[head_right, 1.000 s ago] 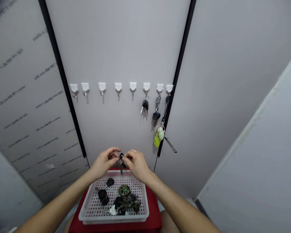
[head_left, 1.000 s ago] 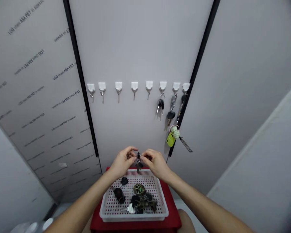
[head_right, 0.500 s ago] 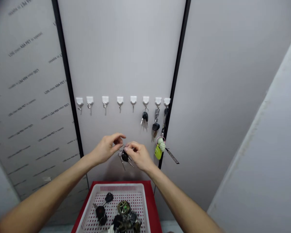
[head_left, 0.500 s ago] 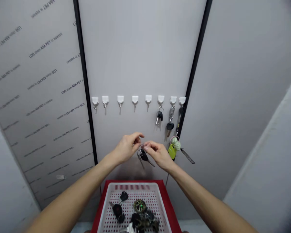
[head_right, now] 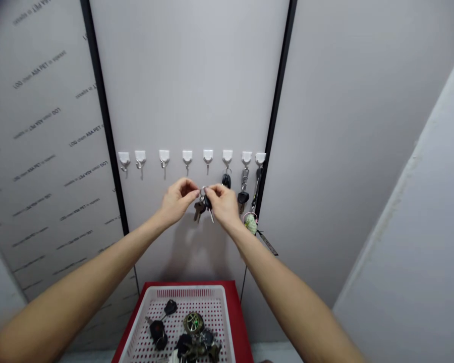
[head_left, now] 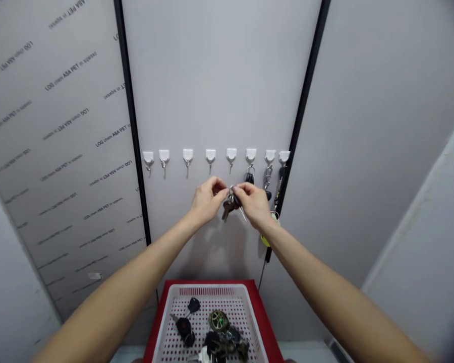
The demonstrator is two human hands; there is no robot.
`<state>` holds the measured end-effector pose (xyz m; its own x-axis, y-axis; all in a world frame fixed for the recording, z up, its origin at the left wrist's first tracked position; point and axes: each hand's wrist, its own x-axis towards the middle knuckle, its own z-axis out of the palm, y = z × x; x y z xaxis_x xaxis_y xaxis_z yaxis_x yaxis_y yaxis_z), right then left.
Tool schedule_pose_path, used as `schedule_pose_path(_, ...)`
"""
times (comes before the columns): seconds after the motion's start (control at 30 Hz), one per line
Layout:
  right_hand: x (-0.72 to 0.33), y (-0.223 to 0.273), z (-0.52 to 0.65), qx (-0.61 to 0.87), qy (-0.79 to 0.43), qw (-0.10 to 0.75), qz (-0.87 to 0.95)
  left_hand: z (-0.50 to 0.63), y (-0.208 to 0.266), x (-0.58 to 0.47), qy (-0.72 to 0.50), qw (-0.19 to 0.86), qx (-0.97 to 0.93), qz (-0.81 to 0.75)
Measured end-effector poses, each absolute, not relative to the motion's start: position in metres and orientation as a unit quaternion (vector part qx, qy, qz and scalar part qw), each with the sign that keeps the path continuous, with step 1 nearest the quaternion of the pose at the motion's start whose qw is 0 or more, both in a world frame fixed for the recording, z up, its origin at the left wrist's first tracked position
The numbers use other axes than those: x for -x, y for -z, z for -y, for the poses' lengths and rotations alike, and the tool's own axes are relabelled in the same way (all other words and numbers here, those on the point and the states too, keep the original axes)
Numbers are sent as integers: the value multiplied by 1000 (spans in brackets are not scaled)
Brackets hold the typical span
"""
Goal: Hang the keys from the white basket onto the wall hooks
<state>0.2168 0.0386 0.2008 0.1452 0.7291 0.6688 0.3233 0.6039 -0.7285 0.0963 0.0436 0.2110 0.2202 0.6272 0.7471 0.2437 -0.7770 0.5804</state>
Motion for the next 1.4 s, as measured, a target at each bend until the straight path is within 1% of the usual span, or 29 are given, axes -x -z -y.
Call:
schedule_pose_path(0.17,-217,-232,-64,449,-149,667,575,-52,-217,-109,-566,157,-756,-289)
schedule_pose_path(0.27,-214,-238,-69,435,-168,688,556,-63,-220,-115,-567,149,-755,-294)
schedule_pose_path(0.37,-213,-237,-69,408,-184,698,560,-75,-224,-119,-574,170,-741,-303)
schedule_pose_path(0.47,-214,-238,-69,396,-131,706,572,-81,-231,-122,-591,172,-727,-303)
schedule_pose_path(0.57,-216,-245,-71,421,-43,696,579,-84,-240,-124,-596,142,-721,-323)
schedule_pose_path(0.67,-217,-251,-75,460,35,658,595,-90,-247,-126,-587,96,-723,-351)
schedule_pose_path(0.77,-217,-253,-79,501,75,606,613,-93,-248,-127,-554,68,-739,-377)
schedule_pose_path(0.83,-218,-251,-79,512,96,577,629,-90,-242,-127,-524,77,-759,-378)
schedule_pose_path(0.9,-220,-244,-73,497,125,569,644,-82,-229,-122,-513,94,-770,-368)
schedule_pose_path(0.97,-221,-230,-61,468,163,575,651,-72,-206,-112,-509,117,-772,-362)
schedule_pose_path(1.03,-221,-206,-44,446,181,569,667,-61,-173,-96,-477,152,-783,-369)
schedule_pose_path(1.1,-218,-171,-27,443,144,515,720,-49,-133,-76,-403,192,-807,-387)
schedule_pose_path(1.13,-215,-150,-19,447,102,467,756,-43,-112,-65,-355,208,-819,-399)
schedule_pose_path(1.23,-202,-82,2,455,-53,288,841,-27,-56,-35,-219,224,-845,-433)
schedule_pose_path(1.3,-191,-44,9,462,-113,205,855,-18,-30,-22,-154,204,-852,-456)
schedule_pose_path(1.4,-173,-9,9,468,-135,144,862,-8,-9,-16,-85,142,-867,-470)
